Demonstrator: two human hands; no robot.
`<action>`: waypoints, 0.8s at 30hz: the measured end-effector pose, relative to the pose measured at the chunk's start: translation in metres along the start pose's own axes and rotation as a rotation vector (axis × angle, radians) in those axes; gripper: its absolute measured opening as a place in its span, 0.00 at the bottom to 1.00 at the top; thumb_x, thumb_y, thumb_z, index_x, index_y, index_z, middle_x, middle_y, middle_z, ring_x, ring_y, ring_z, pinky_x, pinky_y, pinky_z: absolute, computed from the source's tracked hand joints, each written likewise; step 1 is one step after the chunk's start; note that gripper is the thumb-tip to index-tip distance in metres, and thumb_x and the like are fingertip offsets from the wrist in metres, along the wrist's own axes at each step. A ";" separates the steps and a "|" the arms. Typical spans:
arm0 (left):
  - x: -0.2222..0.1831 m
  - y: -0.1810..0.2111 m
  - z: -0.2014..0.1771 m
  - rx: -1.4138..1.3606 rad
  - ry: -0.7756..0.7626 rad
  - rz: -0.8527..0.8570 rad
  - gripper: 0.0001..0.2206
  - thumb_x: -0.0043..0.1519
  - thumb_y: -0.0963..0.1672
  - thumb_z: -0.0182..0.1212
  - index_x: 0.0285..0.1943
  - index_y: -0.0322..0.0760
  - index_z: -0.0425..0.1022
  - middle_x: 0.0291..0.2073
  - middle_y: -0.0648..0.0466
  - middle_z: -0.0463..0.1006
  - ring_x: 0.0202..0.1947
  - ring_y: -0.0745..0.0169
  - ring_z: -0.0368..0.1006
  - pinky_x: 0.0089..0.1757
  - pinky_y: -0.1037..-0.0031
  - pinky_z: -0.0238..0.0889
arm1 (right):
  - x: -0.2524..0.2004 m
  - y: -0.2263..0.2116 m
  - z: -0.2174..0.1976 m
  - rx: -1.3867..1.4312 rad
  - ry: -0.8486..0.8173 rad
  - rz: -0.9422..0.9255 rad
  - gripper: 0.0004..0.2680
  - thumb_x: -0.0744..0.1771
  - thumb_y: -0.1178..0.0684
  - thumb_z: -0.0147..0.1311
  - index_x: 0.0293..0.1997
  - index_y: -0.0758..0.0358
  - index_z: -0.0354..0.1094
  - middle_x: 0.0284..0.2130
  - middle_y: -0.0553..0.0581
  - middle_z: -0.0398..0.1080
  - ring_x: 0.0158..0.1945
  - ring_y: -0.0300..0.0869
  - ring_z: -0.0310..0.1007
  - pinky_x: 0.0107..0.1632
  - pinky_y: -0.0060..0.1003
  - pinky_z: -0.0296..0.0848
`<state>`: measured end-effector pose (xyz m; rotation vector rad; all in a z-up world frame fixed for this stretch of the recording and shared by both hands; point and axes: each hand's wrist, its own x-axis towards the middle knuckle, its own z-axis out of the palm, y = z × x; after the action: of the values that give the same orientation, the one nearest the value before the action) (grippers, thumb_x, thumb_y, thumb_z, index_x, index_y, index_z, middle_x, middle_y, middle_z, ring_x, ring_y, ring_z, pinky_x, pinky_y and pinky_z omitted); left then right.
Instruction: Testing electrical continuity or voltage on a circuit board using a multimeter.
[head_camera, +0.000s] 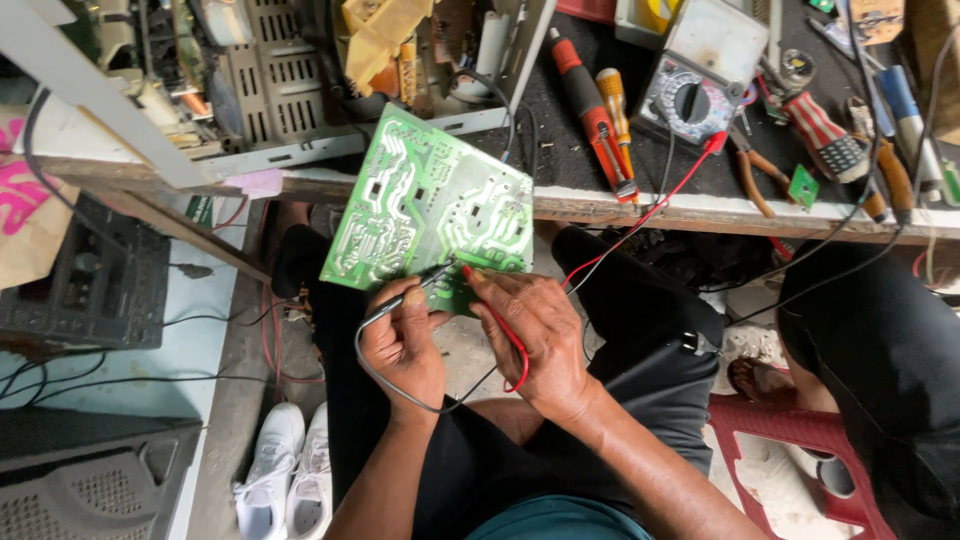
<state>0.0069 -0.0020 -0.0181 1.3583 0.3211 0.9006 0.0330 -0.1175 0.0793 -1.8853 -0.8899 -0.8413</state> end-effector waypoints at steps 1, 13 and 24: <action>0.000 -0.002 -0.001 -0.015 -0.011 -0.004 0.05 0.68 0.38 0.58 0.50 0.29 0.77 0.38 0.48 0.81 0.32 0.66 0.79 0.31 0.74 0.83 | 0.001 0.000 0.000 -0.019 0.002 -0.002 0.07 0.68 0.58 0.58 0.48 0.67 0.78 0.36 0.63 0.78 0.35 0.58 0.79 0.41 0.48 0.77; -0.002 -0.018 -0.006 -0.010 0.005 -0.023 0.06 0.70 0.38 0.56 0.53 0.30 0.75 0.41 0.48 0.79 0.32 0.66 0.76 0.33 0.73 0.83 | 0.002 -0.001 -0.005 -0.020 0.011 -0.002 0.07 0.68 0.58 0.57 0.49 0.65 0.77 0.36 0.62 0.78 0.35 0.57 0.79 0.40 0.47 0.77; 0.000 -0.001 0.000 -0.061 0.016 -0.001 0.05 0.68 0.37 0.57 0.50 0.29 0.77 0.39 0.47 0.81 0.31 0.66 0.78 0.31 0.72 0.83 | -0.004 0.002 -0.001 -0.008 -0.012 -0.036 0.07 0.69 0.58 0.56 0.49 0.67 0.77 0.36 0.63 0.77 0.36 0.56 0.80 0.41 0.47 0.76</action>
<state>0.0078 -0.0020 -0.0189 1.2955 0.3042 0.9142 0.0324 -0.1198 0.0758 -1.8881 -0.9319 -0.8578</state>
